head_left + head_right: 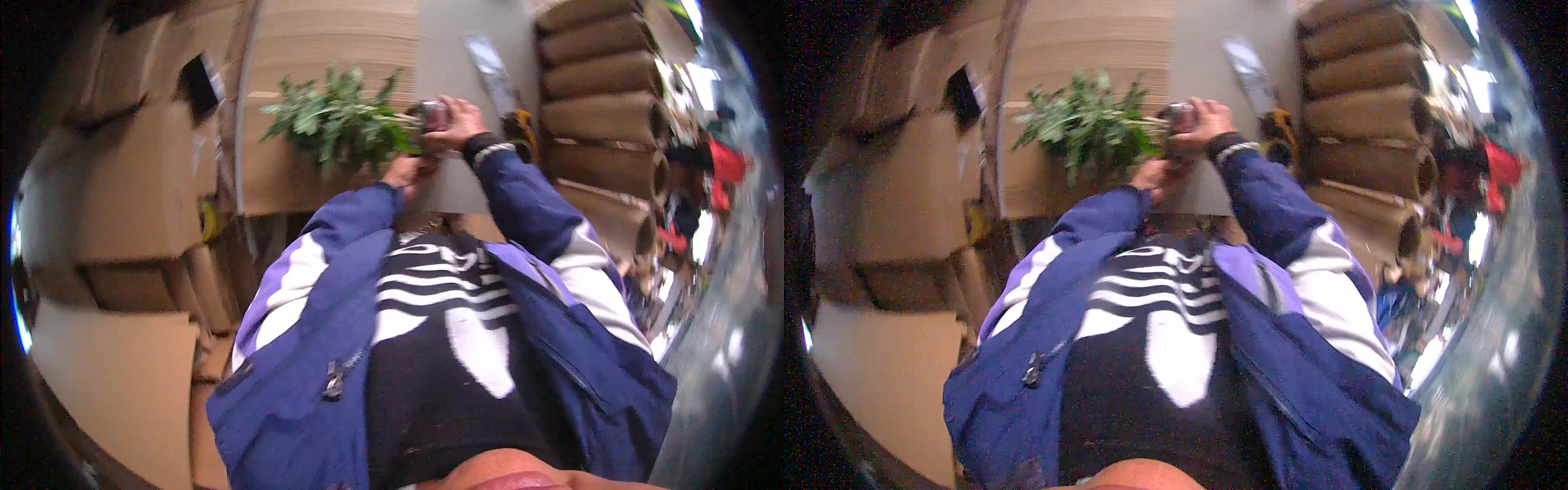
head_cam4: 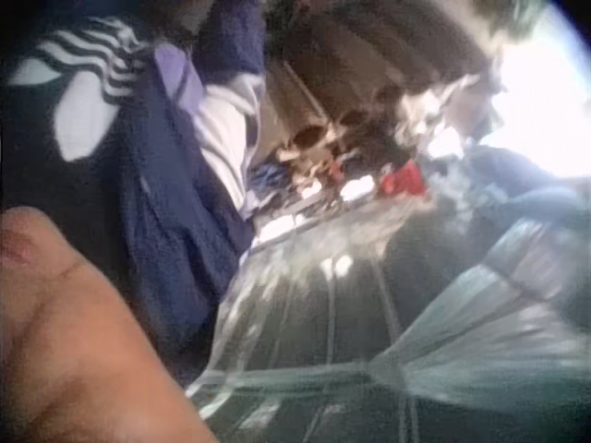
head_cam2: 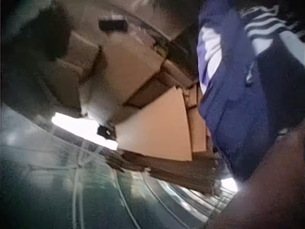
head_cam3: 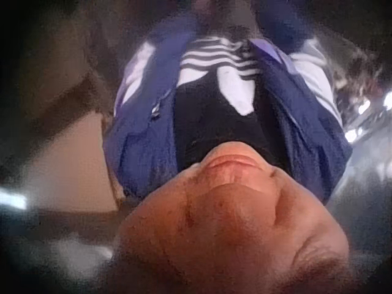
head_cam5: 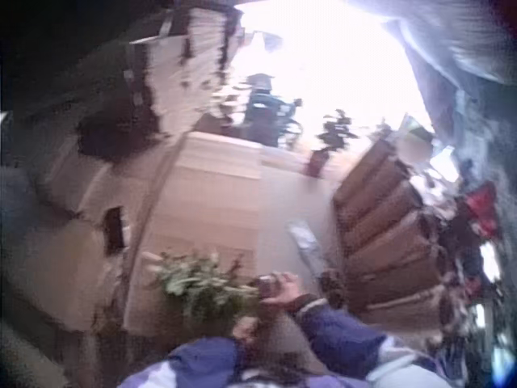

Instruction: The person selects a flat cardboard sheet, places a potted plant on it, and rolls the cardboard around the pot to form a protective sleeve. They then use a handheld tape dispenser to secure the seam of the cardboard roll.

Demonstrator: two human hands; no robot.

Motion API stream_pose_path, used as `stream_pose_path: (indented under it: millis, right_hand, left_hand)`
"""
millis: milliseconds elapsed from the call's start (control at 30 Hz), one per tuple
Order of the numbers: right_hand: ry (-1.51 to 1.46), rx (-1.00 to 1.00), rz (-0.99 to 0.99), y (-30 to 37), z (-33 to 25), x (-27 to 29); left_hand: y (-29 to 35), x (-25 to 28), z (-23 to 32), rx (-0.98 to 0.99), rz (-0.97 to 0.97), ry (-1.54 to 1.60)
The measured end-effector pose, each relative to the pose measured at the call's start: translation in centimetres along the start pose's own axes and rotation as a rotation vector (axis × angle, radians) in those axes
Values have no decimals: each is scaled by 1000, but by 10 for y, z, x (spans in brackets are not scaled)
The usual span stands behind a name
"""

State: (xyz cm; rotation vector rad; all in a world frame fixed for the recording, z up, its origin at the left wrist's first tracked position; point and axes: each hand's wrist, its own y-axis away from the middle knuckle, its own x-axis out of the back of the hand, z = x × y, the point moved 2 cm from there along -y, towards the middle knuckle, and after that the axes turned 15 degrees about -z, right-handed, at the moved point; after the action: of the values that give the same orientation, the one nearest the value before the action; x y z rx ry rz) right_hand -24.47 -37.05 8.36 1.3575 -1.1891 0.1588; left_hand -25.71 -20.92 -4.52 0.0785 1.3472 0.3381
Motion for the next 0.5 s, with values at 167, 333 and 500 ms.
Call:
stream_pose_path:
  millis: [167, 333, 500]
  right_hand:
    - [-162, 141, 299, -4, 5, -42]
    - [-547, 187, 315, -13, 23, -104]
    - [-583, 164, 105, 4, 20, -153]
  left_hand:
    - [24, 18, 28, -9, 77, -66]
    - [42, 48, 66, -5, 9, -577]
    - [57, 53, 88, -36, 115, -625]
